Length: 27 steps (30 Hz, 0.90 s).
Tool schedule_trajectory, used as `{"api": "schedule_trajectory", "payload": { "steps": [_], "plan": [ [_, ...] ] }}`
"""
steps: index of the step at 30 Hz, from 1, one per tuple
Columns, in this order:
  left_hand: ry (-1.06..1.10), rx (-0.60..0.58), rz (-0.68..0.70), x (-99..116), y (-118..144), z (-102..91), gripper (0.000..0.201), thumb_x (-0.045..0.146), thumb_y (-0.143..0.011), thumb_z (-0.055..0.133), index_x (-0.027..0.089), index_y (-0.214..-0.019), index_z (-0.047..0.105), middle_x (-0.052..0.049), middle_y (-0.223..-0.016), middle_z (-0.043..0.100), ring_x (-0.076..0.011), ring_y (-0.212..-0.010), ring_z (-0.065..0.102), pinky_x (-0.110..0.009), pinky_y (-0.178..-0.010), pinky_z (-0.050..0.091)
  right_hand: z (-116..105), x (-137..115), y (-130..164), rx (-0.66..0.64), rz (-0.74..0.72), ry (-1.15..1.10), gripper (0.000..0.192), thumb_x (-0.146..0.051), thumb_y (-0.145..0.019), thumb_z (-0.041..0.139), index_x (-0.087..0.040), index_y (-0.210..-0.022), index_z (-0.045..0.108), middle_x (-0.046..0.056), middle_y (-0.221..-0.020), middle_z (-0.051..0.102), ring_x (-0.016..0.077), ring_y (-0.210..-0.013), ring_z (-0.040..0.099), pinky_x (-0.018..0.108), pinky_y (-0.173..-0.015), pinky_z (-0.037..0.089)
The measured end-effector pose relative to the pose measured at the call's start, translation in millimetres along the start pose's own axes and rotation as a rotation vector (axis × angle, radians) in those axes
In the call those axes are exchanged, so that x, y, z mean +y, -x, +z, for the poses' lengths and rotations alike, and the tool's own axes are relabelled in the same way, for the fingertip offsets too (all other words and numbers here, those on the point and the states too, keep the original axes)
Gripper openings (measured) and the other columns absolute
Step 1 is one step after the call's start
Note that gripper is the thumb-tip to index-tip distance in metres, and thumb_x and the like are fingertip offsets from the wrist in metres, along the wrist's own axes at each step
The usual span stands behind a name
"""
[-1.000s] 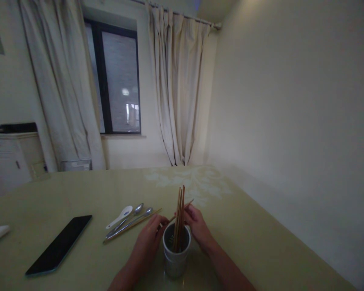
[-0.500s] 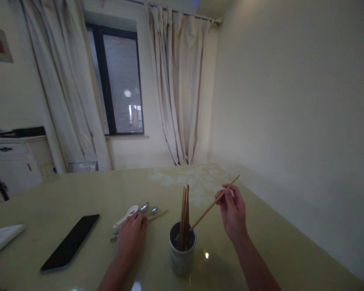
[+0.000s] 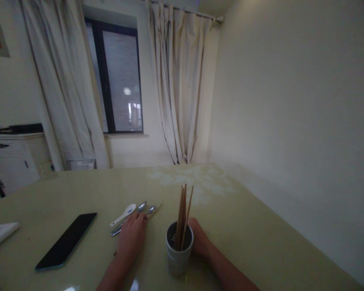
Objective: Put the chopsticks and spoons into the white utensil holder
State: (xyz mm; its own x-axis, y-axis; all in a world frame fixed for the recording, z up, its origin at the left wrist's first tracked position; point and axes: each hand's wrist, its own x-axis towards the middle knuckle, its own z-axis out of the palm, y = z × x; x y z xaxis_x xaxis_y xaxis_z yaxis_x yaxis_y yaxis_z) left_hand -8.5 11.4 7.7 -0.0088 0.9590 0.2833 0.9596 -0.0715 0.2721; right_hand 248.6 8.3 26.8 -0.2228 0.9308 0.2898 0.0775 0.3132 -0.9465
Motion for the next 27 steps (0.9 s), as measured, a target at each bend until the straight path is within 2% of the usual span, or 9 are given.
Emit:
{"api": "schedule_trajectory", "payload": {
  "steps": [3,6,10,16,21,22,23,25,27],
  "plan": [
    [0.138,-0.021,0.061,13.8,1.8,4.3,0.031,0.023,-0.100,0.040,0.021,-0.099,0.071,-0.013,-0.109,0.074,-0.0298,-0.110,0.068,-0.044,-0.100,0.050,10.5,9.8,1.2,-0.060,0.001,0.066,0.037,-0.048,-0.082,0.078,-0.022,-0.060,0.065,-0.001,-0.059,0.062,0.0161,-0.058,0.051,0.027,-0.054,0.038],
    [0.394,-0.075,0.105,36.2,6.3,4.8,0.030,0.027,-0.100,0.038,0.022,-0.100,0.068,-0.011,-0.110,0.072,-0.0256,-0.101,0.070,-0.039,-0.093,0.054,9.0,12.5,-4.6,-0.016,0.076,0.042,0.037,-0.055,-0.090,0.068,-0.022,-0.073,0.070,-0.002,-0.060,0.062,0.0149,-0.054,0.052,0.026,-0.053,0.039],
    [0.667,-0.077,0.153,58.5,11.2,0.2,0.027,0.037,-0.098,0.046,0.023,-0.095,0.069,-0.010,-0.106,0.072,-0.0252,-0.097,0.071,-0.037,-0.089,0.057,4.5,15.6,-14.3,-0.005,0.094,-0.056,0.048,-0.068,-0.083,0.071,-0.021,-0.081,0.072,0.001,-0.069,0.068,0.0151,-0.053,0.057,0.025,-0.049,0.040],
    [0.840,-0.020,0.190,66.3,13.5,-4.2,0.027,0.043,-0.094,0.058,0.022,-0.093,0.074,-0.010,-0.099,0.073,-0.0268,-0.093,0.071,-0.039,-0.083,0.059,5.7,13.9,-17.1,0.008,0.111,-0.166,0.057,-0.076,-0.073,0.078,-0.020,-0.086,0.072,0.004,-0.075,0.073,0.0206,-0.065,0.069,0.025,-0.049,0.042],
    [0.869,0.058,0.135,57.6,10.2,-24.7,0.044,0.062,-0.092,0.059,0.024,-0.107,0.076,-0.011,-0.114,0.076,-0.0313,-0.113,0.070,-0.049,-0.101,0.057,0.9,17.0,-18.2,0.115,0.180,-0.334,0.063,-0.079,-0.068,0.081,-0.021,-0.088,0.066,0.006,-0.083,0.079,0.0223,-0.070,0.075,0.025,-0.055,0.047],
    [0.891,0.033,0.082,51.8,10.9,-34.6,0.051,0.067,-0.093,0.055,0.024,-0.112,0.075,-0.012,-0.119,0.075,-0.0317,-0.117,0.069,-0.050,-0.102,0.057,-0.9,19.0,-18.9,0.158,0.189,-0.369,0.063,-0.079,-0.067,0.081,-0.021,-0.087,0.064,0.005,-0.083,0.079,0.0217,-0.069,0.075,0.025,-0.056,0.048],
    [0.941,-0.077,0.049,45.0,12.4,-45.8,0.056,0.070,-0.096,0.049,0.026,-0.118,0.074,-0.011,-0.127,0.075,-0.0306,-0.123,0.068,-0.050,-0.105,0.056,-3.0,21.1,-19.7,0.203,0.192,-0.395,0.063,-0.078,-0.068,0.082,-0.021,-0.087,0.063,0.005,-0.082,0.079,0.0211,-0.069,0.075,0.026,-0.057,0.049],
    [1.052,-0.347,0.114,32.2,18.1,-68.5,0.067,0.078,-0.097,0.040,0.029,-0.129,0.072,-0.010,-0.140,0.071,-0.0296,-0.133,0.064,-0.049,-0.113,0.050,-8.1,24.4,-22.0,0.302,0.183,-0.430,0.061,-0.076,-0.068,0.084,-0.022,-0.085,0.063,0.005,-0.080,0.079,0.0207,-0.069,0.076,0.026,-0.059,0.051],
    [1.095,-0.623,0.315,26.6,25.4,-84.7,0.087,0.083,-0.077,0.068,0.030,-0.145,0.062,-0.011,-0.153,0.062,-0.0347,-0.145,0.054,-0.052,-0.120,0.043,-15.3,24.6,-24.9,0.412,0.166,-0.459,0.059,-0.073,-0.067,0.086,-0.022,-0.086,0.064,0.005,-0.080,0.080,0.0211,-0.071,0.077,0.027,-0.061,0.053]
  ]
}}
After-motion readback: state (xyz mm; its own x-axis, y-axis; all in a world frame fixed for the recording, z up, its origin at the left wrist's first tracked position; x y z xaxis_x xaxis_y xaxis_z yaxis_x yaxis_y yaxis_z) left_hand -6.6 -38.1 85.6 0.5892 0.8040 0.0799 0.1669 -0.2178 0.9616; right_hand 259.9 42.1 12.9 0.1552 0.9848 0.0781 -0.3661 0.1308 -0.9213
